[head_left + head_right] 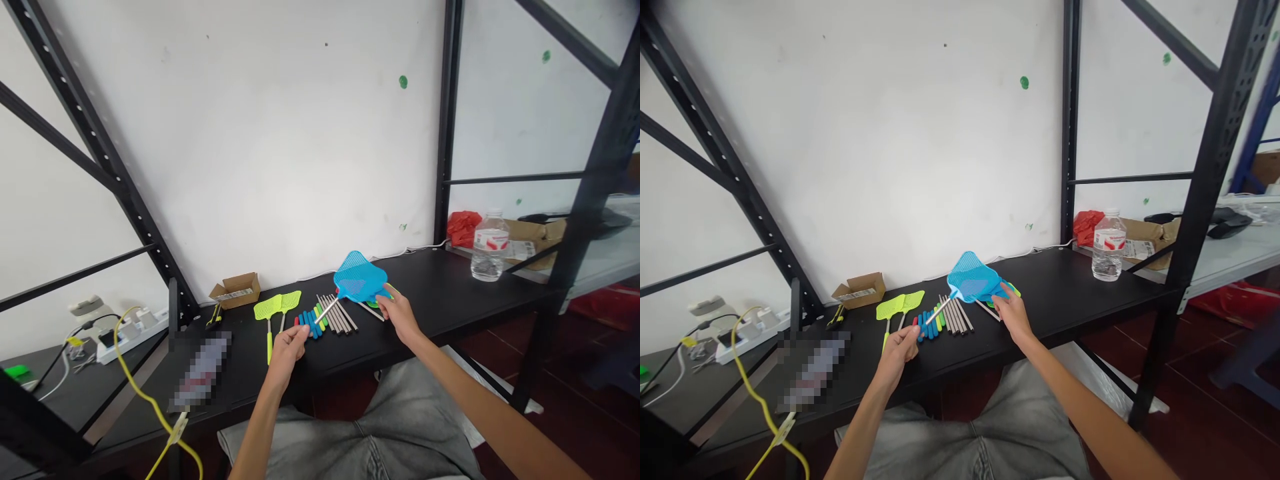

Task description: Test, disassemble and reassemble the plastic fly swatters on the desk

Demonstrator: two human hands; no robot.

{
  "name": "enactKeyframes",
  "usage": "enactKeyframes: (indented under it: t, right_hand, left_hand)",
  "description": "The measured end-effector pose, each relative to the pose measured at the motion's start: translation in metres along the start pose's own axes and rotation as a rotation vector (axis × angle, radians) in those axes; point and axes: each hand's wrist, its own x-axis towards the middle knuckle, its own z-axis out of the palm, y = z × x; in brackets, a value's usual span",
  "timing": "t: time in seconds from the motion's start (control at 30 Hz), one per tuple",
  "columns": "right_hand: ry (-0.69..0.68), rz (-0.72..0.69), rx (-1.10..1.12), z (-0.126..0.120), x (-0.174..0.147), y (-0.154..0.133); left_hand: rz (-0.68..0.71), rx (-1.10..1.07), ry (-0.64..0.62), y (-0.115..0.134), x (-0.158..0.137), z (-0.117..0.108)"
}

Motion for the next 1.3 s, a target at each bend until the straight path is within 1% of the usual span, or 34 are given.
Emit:
enactKeyframes:
  t: [0.1, 0.17, 0.33, 0.5, 0.57, 0.67, 0.77, 0.9, 0.97, 1.13, 1.3]
  right_hand:
    - [0.007, 0.013, 0.081, 0.000, -0.001, -0.003]
    - [0.001, 0.006, 0.126, 0.000, -0.002, -0.006]
    - [-0.030, -0.002, 0.150, 0.001, -0.003, -0.007]
    - [-0.055, -0.026, 0.154, 0.001, -0.004, -0.008]
    - [-0.054, -0.029, 0.182, 0.000, -0.005, -0.009]
    - [-0.046, -0.002, 0.221, 0.000, -0.007, -0.012]
    - [-0.064, -0.027, 0.163, 0.001, -0.010, -0.016]
    - [-0.055, -0.188, -0.023, 0.004, -0.014, -0.020]
    - [-0.047, -0.245, -0.072, 0.005, -0.014, -0.019]
    - [-0.055, -0.293, -0.106, 0.004, -0.011, -0.016]
    - [-0.063, -0.283, -0.163, 0.002, -0.011, -0.015]
  left_hand:
    - [0.022, -0.079, 0.082, 0.001, 0.001, 0.001]
    - [0.021, -0.105, 0.112, 0.002, 0.001, 0.002]
    - [-0.001, -0.073, 0.025, 0.003, 0.000, 0.002]
    - [-0.017, -0.048, 0.044, 0.002, 0.000, 0.002]
    - [-0.033, 0.032, 0.009, 0.004, -0.001, 0.005]
    - [-0.025, 0.222, -0.077, 0.008, -0.004, 0.010]
    - [-0.001, 0.296, -0.097, 0.011, -0.006, 0.013]
    - [-0.017, 0.276, -0.103, 0.009, -0.004, 0.011]
    - [-0.027, 0.289, -0.123, 0.007, -0.004, 0.010]
    - [-0.021, 0.348, -0.135, 0.011, -0.006, 0.010]
    - [0.037, 0.417, -0.160, 0.023, -0.010, 0.014]
